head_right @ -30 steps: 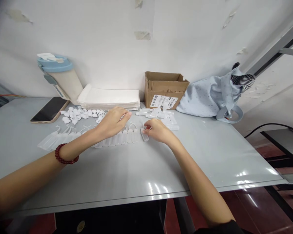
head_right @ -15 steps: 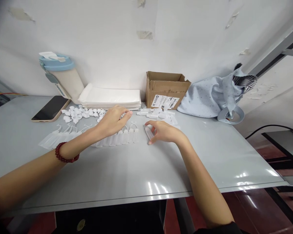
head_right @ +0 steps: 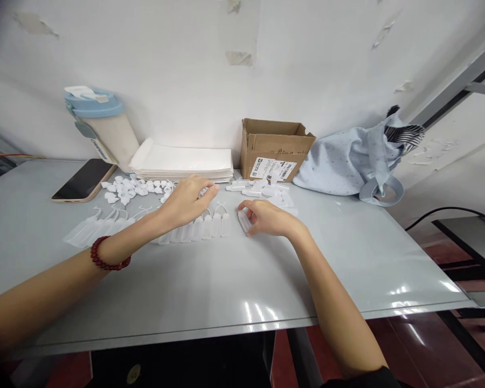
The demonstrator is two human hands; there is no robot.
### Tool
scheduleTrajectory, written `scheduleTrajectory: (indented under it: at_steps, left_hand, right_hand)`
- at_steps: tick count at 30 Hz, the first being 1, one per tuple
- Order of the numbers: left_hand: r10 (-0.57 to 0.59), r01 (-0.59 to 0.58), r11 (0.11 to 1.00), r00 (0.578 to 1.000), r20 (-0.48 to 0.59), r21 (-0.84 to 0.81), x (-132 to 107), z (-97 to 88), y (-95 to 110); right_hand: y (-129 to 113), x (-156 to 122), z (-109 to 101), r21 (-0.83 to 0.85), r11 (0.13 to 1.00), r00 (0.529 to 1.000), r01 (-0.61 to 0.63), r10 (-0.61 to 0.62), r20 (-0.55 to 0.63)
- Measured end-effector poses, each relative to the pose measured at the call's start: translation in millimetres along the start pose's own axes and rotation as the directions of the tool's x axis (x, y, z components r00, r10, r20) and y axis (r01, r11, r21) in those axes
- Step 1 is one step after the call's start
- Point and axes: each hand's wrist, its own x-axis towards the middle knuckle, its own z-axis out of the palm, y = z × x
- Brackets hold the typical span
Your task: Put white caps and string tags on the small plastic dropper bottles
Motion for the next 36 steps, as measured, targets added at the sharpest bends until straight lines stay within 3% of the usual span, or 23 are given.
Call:
scheduleTrajectory:
  at_steps: [10,36]
  left_hand:
    - [0.009,-0.009,1.000,1.000,-0.002,0.009,0,-0.7,0]
    - [-0.008,0.008,1.000,1.000,-0.009,0.017,1,-0.6,0]
  right_hand:
    - [-4,5,8,0.089,0.990,0.994,0.107,-0.105,-0.030]
    - [-6,7,12,0.125,0.988,0.996,0.091,-0.090,-0.011]
